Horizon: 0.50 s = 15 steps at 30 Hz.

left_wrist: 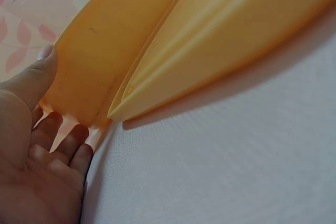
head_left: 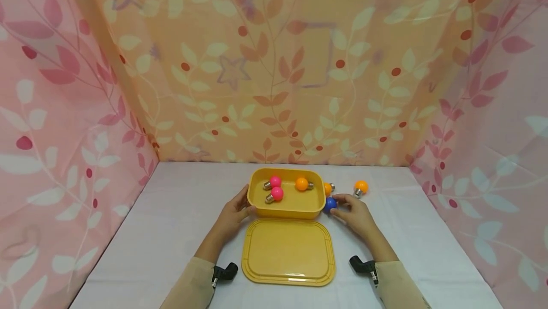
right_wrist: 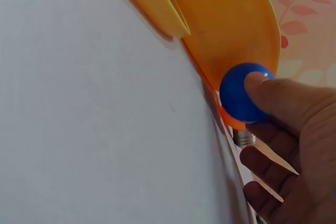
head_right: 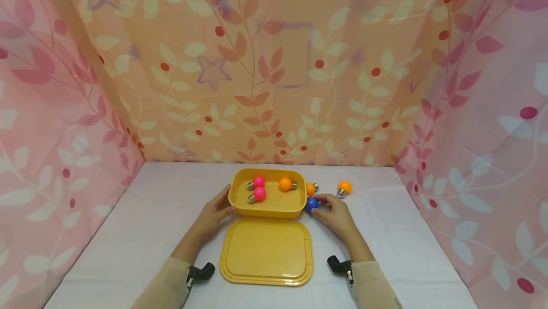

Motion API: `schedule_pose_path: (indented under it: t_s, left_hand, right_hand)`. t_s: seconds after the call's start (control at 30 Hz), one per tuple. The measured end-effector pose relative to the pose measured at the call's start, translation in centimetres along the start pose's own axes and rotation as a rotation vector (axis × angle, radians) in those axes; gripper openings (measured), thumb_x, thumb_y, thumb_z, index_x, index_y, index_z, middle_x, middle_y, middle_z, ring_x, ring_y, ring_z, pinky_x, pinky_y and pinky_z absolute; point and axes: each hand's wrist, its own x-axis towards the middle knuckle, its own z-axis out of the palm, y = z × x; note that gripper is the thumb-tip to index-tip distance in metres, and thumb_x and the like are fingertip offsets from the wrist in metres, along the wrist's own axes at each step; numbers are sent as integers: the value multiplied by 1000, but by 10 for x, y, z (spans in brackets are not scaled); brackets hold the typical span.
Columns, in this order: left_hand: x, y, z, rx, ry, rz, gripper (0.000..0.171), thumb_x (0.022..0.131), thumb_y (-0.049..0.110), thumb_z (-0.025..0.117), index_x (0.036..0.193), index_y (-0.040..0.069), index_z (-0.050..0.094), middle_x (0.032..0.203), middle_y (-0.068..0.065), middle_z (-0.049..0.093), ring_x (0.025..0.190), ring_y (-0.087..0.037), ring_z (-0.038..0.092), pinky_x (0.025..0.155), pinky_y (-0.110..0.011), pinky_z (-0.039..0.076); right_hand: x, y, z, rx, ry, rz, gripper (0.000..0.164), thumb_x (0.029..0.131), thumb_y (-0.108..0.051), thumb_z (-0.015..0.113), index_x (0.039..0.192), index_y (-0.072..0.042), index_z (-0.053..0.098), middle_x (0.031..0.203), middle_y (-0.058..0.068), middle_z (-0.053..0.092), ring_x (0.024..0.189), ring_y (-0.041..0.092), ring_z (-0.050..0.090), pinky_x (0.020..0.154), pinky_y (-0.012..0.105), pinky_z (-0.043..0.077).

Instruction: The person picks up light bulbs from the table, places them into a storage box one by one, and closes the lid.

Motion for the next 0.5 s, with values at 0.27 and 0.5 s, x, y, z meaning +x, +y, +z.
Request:
schedule_pose_path:
  t_s: [0.27,0.5]
  left_hand:
    - [-1,-4,-1,2,-13,5,77,100,24,68,164,29,25,168,6,29,151,-24,36,123,-46,30]
    - [2,-3,-2,-15,-12,12,77,99,26,70,163,30,27,167,5,31,150,-24,38,123,-45,31]
  right_hand:
    - [0,1,-17,129,-17,71,59,88,-47,79,135,-15,64,126,10,69,116,28,64,100,42,54]
    - [1,-10,-26,68,34,-52,52,91,-36,80,133,-10,66,123,14,70,110,30,65,90,29,56]
